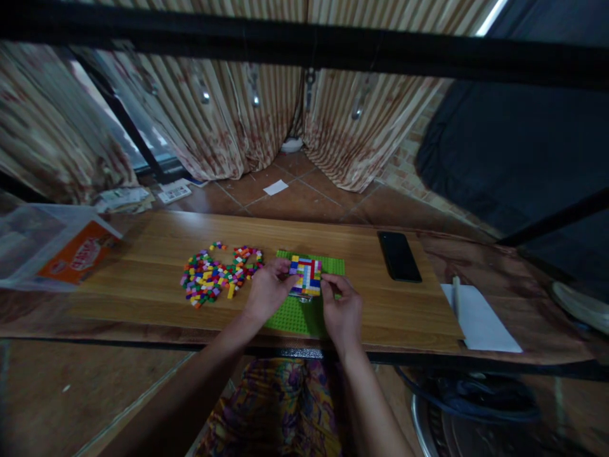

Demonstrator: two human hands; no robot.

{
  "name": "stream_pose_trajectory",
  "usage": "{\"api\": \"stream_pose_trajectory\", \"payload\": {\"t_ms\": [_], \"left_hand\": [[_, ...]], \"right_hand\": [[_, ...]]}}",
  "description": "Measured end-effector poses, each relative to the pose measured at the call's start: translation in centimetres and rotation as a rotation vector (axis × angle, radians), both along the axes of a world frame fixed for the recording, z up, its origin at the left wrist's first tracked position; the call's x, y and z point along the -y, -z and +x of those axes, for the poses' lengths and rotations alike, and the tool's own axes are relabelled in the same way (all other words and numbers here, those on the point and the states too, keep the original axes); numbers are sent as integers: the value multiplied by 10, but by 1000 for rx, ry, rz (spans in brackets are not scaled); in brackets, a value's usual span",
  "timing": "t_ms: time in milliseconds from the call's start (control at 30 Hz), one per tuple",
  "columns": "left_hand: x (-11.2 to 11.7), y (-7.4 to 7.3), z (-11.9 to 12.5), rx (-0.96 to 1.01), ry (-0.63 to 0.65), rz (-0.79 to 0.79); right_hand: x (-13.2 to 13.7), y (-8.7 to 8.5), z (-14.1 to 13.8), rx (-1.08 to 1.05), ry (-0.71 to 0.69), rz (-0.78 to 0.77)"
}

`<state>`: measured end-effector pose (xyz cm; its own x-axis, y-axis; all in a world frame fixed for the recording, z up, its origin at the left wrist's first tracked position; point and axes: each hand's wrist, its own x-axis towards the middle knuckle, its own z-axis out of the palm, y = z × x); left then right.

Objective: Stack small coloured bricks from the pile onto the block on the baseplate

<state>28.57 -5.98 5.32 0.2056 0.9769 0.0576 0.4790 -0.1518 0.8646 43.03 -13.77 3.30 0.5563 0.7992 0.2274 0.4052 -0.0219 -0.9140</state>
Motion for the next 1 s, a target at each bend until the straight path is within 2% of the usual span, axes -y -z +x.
{"api": "stream_pose_trajectory", "payload": {"t_ms": [233, 400, 567, 1000], "left_hand": [[3, 4, -3, 165, -9, -73], [-4, 17, -6, 323, -41, -184], [-11, 24, -4, 419, -35, -292], [-15, 21, 1, 416, -43, -219]], "right_hand": [[-27, -15, -17, 153, -14, 8], [-45, -5, -22, 169, 23, -45], [-51, 4, -23, 124, 31, -83], [-54, 7, -20, 114, -10, -102]]}}
